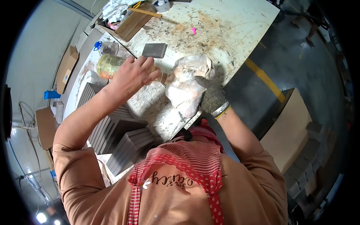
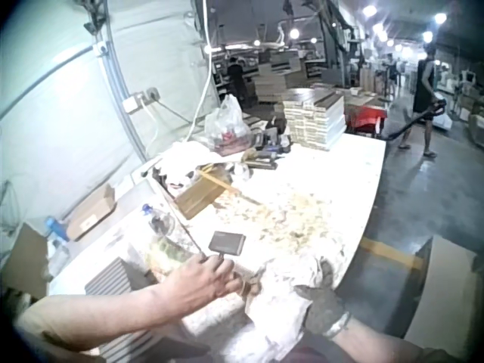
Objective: The person wipes a stack of wooden panels with a cloth, applies liquid from a bottle to the cloth, and wipes the panels again. They then separate the panels, wiping the edges and surfaces of each one individually before restacking and wiping the entire stack.
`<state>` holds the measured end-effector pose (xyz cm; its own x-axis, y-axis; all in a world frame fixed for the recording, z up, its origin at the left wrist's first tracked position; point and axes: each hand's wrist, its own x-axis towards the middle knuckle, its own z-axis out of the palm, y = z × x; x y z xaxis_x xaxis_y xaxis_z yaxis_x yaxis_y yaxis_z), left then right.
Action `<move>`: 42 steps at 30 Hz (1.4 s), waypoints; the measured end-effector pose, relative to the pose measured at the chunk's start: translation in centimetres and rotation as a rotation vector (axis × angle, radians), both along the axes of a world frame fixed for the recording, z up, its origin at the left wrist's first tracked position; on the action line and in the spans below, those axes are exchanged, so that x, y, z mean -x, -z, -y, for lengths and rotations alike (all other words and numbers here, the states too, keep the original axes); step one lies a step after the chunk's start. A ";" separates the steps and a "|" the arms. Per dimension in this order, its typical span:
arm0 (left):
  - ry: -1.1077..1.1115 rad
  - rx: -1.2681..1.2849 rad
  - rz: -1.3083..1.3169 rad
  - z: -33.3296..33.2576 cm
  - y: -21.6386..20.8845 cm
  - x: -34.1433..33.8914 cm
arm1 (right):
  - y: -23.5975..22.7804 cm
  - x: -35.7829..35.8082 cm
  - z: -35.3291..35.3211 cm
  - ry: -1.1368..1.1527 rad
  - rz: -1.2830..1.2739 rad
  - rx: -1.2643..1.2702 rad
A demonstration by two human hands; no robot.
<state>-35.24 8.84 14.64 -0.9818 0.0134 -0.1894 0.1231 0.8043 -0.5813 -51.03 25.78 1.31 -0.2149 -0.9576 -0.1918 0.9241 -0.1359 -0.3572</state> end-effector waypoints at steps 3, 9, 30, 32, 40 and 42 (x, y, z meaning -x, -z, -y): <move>0.056 0.006 -0.036 0.0 -0.2 0.2 | 0.3 -0.2 0.0 0.022 -0.051 -0.010; 0.076 0.009 0.034 -1.2 -1.0 1.2 | -0.3 -0.1 0.1 0.101 -0.020 0.008; -0.058 -0.224 -0.017 2.3 2.3 -0.4 | 1.1 -0.6 1.5 0.042 0.091 0.008; -0.098 -0.258 -0.004 1.8 1.5 -0.2 | 1.3 0.3 1.4 -0.157 0.443 0.214; -0.287 -0.548 -0.133 6.3 2.7 0.2 | 0.7 -0.5 4.2 -0.105 0.112 0.081; -0.310 -0.611 -0.320 9.2 2.8 0.7 | 0.4 -0.4 4.3 -0.093 0.108 0.074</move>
